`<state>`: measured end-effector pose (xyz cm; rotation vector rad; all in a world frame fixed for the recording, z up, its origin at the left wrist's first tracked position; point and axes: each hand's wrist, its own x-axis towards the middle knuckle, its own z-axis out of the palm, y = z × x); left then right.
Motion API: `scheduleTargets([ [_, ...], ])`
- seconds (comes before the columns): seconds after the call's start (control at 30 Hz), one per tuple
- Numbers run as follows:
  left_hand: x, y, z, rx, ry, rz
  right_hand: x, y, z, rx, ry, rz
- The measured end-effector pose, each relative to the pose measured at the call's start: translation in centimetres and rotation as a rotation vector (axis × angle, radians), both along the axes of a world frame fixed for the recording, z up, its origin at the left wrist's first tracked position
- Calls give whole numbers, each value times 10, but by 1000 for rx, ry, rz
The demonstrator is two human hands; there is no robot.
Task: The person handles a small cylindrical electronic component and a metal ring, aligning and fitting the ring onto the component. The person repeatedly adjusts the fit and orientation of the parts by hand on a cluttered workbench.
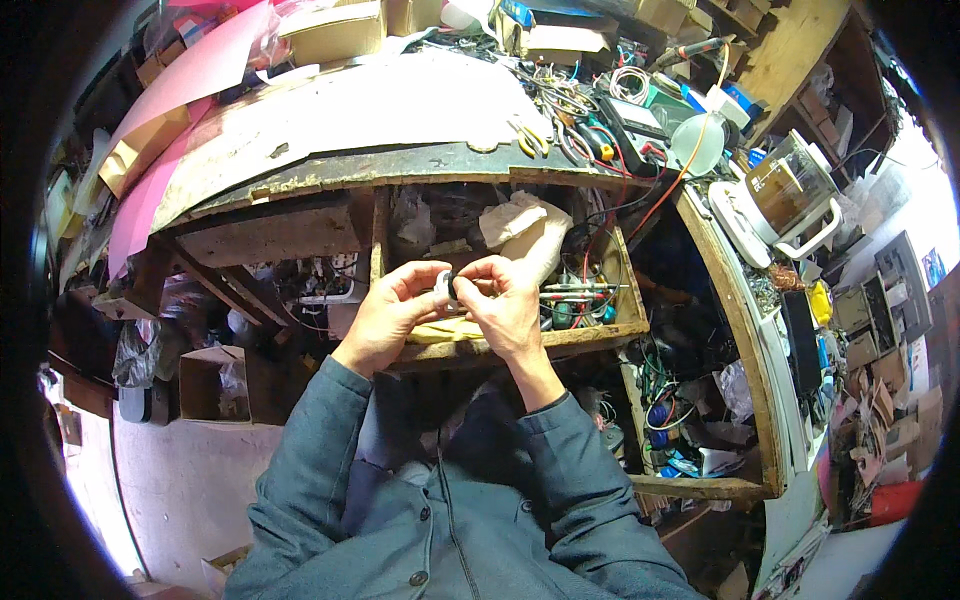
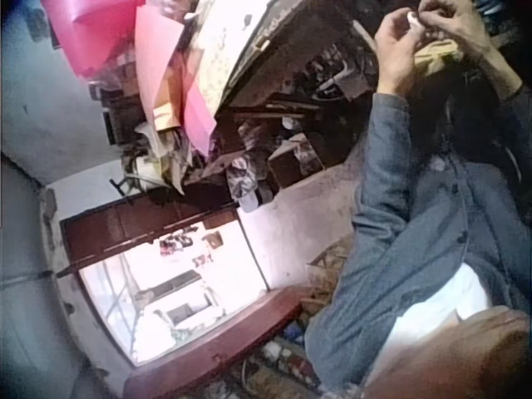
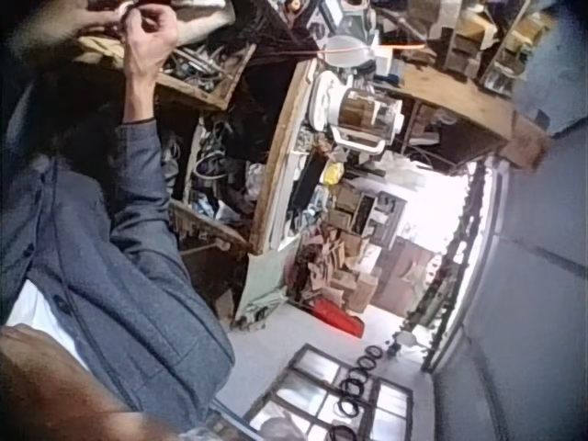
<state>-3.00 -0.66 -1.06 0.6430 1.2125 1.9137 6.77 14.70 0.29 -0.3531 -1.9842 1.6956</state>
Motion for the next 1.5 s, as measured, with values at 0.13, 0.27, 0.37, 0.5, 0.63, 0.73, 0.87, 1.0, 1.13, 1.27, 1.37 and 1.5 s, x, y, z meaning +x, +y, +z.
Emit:
scheduleTargets([
  [0.13, -1, 0, -2, 16, -16, -10, 0, 2, -2, -28, 22, -9],
  [0.27, -1, 1, -2, 43, -58, -27, -1, 8, -5, -133, 48, 24],
  [0.37, -1, 0, 2, 28, -56, -41, 0, 11, -4, -249, 41, 55],
  [0.5, 0, -2, 3, 30, -75, -31, -2, 13, -3, -372, 8, 88],
  [0.63, -1, -2, 6, 45, -115, -40, -5, 23, -5, -572, -3, 182],
  [0.73, -1, -2, 3, 35, -111, -27, -8, 30, -3, -772, -28, 238],
  [0.87, -1, -3, 3, 35, -112, -25, -7, 26, 5, -801, -44, 222],
  [1.0, -1, -2, 4, 58, -105, -12, -9, 26, -8, -617, -20, 164],
  [1.13, -1, 0, 2, 75, -112, 34, -8, 25, 2, -492, -18, 78],
  [1.27, -2, 1, 4, 83, -133, 19, -20, 52, 39, -125, 38, 29],
  [1.37, -2, 0, 4, 67, -121, 16, -48, 78, 74, 103, 118, 37],
  [1.5, -2, 1, 3, 51, -99, 10, -94, 101, 111, 304, -71, -50],
])
